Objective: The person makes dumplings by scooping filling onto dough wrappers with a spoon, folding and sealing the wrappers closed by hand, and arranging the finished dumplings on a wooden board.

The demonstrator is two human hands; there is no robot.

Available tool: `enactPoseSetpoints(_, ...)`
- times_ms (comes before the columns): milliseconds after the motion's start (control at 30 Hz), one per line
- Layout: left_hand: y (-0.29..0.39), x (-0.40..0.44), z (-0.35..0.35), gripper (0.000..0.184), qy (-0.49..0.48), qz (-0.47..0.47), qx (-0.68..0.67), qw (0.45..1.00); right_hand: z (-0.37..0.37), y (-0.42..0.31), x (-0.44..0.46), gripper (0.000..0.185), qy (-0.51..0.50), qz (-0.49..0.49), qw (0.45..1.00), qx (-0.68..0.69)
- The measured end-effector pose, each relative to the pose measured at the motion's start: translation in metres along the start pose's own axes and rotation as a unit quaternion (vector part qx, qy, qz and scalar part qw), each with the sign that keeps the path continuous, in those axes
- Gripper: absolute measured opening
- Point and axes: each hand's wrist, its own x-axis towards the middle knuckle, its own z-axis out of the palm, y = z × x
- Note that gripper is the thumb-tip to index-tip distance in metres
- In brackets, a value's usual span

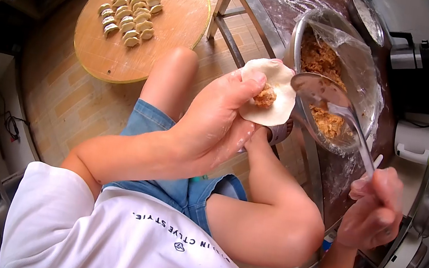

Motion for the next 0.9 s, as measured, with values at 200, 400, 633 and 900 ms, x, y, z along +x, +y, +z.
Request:
enactPoseSetpoints(200, -0.005, -0.001, 0.006, 0.040, -0.037, -0.006, -0.078, 0.996, 0.016, -0.001, 0.012, 0.043, 0.001, 0.244, 0.964, 0.105)
enactPoseSetpoints(400, -0.007, 0.000, -0.010, 0.039, -0.004, -0.028, -0.028, 0.999, 0.018, 0.006, 0.009, 0.042, 0.064, 0.262, 0.961, 0.059)
enactPoseSetpoints(633, -0.006, 0.003, -0.011, 0.038, 0.004, -0.043, -0.052, 0.998, 0.012, 0.011, 0.009, 0.049, -0.033, 0.017, 0.999, -0.013)
enactPoseSetpoints(900, 0.009, 0.007, -0.011, 0.043, -0.031, -0.080, -0.120, 0.989, 0.006, 0.017, 0.003, 0.014, -0.233, -0.298, 0.904, -0.201)
